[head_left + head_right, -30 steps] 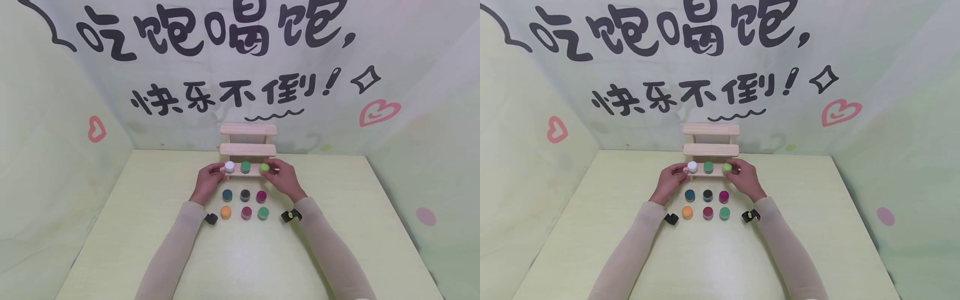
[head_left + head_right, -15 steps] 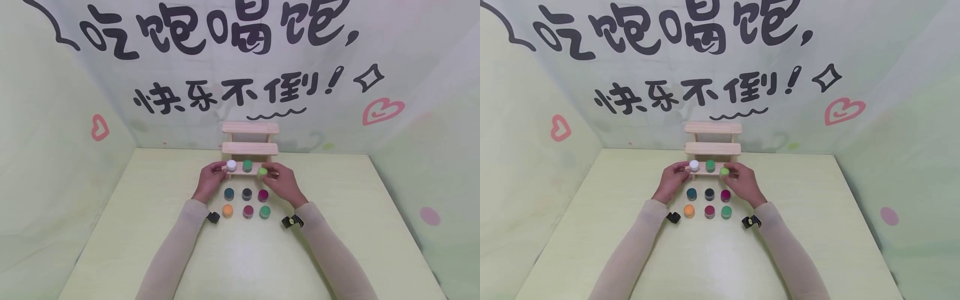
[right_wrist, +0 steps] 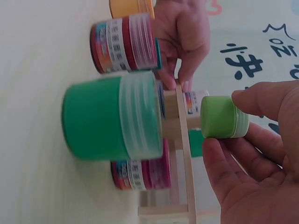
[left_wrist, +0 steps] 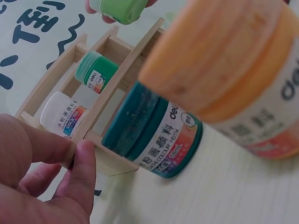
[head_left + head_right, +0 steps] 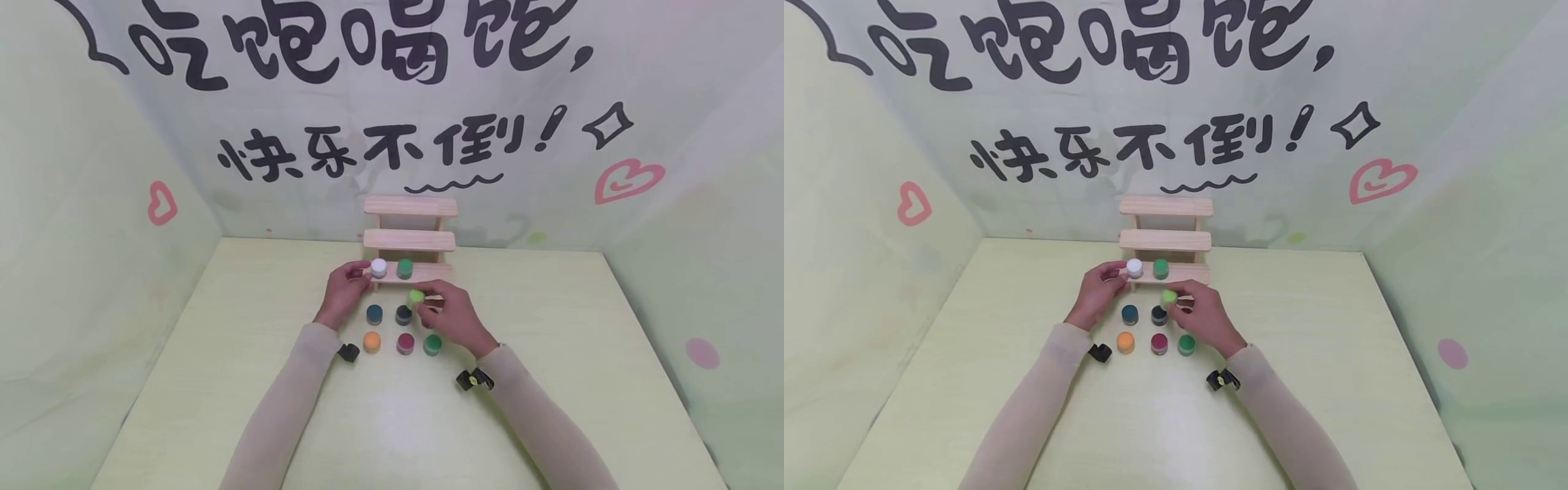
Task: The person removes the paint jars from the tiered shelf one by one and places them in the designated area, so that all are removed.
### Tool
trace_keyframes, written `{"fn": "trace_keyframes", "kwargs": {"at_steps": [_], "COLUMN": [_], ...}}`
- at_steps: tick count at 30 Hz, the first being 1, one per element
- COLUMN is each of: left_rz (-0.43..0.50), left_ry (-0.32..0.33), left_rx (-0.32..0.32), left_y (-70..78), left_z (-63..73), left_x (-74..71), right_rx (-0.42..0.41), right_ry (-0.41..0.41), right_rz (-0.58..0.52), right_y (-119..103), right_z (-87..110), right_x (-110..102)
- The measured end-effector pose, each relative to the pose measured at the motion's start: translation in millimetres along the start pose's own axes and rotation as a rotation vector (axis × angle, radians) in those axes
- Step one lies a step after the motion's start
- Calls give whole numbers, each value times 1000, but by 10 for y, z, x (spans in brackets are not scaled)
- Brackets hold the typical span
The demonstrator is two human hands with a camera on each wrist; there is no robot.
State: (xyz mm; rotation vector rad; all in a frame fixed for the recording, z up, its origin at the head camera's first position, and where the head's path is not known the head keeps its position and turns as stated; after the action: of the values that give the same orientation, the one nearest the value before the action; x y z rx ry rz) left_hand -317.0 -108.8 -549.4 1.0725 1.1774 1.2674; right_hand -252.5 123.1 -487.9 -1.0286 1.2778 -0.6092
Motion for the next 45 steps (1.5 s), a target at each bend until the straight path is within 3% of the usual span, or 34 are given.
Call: {"fn": "trace_keyframes", "kwargs": {"at_steps": [6, 17, 23, 34, 45], "left_rz": [16, -18, -68, -59, -78], "left_ry": [-15, -12, -10, -25, -37], "left_rx": [10, 27, 27, 19, 9], "left_y": [-3, 17, 53, 41, 22], "left_z": [-3, 6, 33, -7, -32], "left_x": [18, 2, -1, -13, -20], "right_rx": [-84, -148, -181, -307, -231], "right_ry": [-29, -84, -96, -131, -249], "right_rz": [21, -14, 25, 90, 109], "right_y": [-105, -170, -205, -311, -281], "right_z": [111, 258, 349, 506, 618], "right_x": [121, 361, 450, 649, 931]}}
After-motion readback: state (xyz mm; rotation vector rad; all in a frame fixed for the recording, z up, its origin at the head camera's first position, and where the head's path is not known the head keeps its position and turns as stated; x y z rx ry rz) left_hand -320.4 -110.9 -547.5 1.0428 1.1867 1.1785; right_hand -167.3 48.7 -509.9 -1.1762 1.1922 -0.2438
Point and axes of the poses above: each hand's wrist, its own z-axis away from the middle knuckle, its own x-axis out of the palm, y = z × x, the point moved 8 cm from there along -z, towards the middle knuckle, and after that the axes turned 6 degrees about x, right-handed, at the moved point
